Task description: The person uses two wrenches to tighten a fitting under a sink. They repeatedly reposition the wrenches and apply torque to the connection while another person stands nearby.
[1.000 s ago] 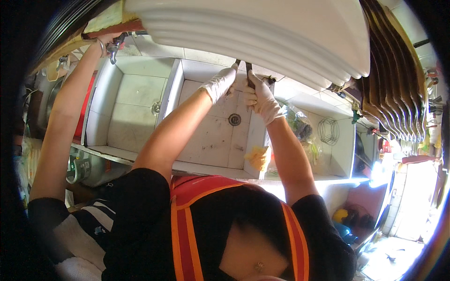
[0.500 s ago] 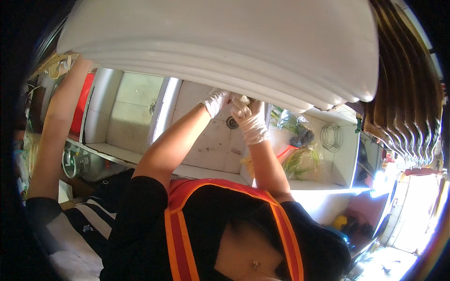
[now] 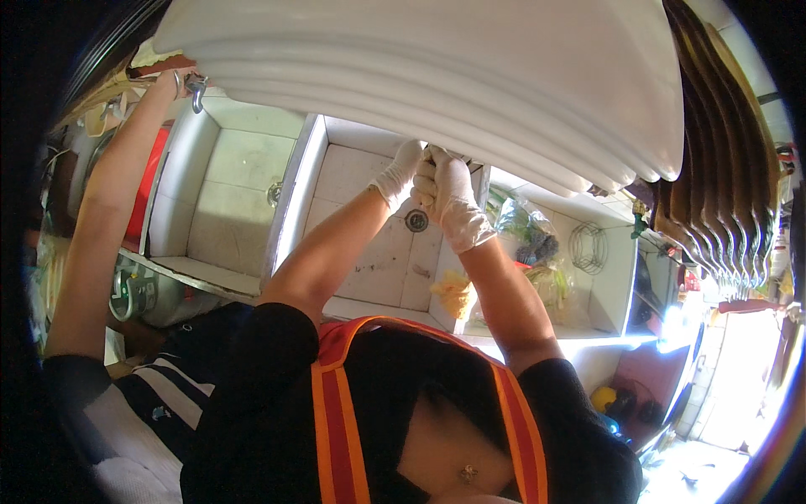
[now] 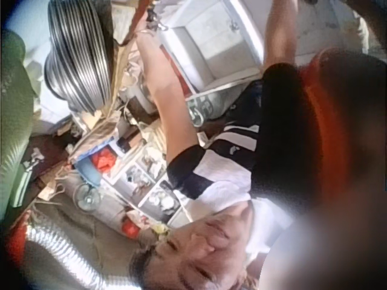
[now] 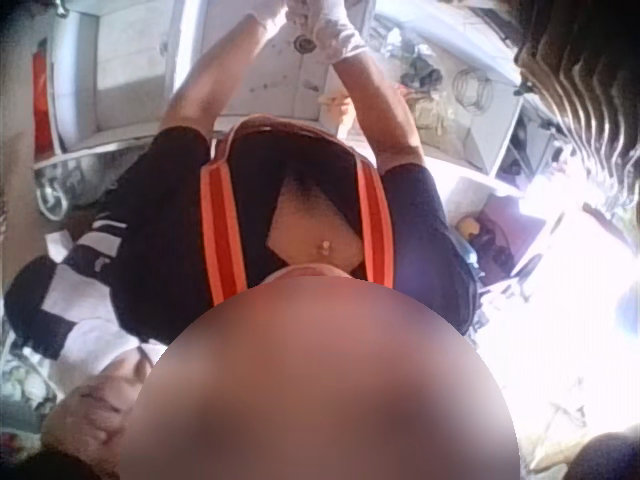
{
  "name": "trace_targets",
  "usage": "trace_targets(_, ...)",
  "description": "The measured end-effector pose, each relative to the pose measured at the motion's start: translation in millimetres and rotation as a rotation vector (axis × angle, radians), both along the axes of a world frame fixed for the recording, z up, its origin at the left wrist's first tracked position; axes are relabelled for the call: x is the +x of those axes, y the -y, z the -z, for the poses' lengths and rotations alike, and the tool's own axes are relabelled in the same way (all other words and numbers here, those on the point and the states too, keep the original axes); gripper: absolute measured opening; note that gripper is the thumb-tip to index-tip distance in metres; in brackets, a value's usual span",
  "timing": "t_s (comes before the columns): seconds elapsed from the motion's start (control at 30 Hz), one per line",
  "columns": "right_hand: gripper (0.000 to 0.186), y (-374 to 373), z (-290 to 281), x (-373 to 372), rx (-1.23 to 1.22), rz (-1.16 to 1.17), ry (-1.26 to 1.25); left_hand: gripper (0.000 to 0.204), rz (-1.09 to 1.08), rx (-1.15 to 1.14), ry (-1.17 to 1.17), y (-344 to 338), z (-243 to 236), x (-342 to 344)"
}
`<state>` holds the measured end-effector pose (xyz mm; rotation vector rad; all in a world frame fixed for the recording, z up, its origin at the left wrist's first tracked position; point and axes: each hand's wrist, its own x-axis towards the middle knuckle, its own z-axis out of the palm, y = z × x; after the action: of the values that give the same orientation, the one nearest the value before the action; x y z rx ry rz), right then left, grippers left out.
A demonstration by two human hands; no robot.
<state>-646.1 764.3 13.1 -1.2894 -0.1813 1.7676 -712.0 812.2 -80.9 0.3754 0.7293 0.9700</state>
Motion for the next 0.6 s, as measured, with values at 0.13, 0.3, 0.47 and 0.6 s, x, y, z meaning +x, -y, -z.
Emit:
trace_targets(0.13, 0.026, 5.1, -8.8, -1.5, 0.085, -0.13, 0.06, 0.042, 0.023, -0.008, 0.035, 0.5, -2.1, -0.3)
trace_targets(0.3, 0.033, 2.3, -11.7, -0.7, 0.147, -0.225, 0.174, 0.043, 0.045, -0.023, 0.083, 0.3, -6.1, 0.2)
trace_targets(0.47, 0.028, -1.2, -10.2, 5.9, 0.143, -0.355, 0.258, 0.044, 0.047, -0.036, 0.109, 2.5, -8.8, 2.2)
trace_targets(0.6, 0.027, -1.8, -9.9, 6.2, 0.133, -0.406, 0.285, 0.047, 0.048, -0.038, 0.114, 1.7, -3.3, 4.6)
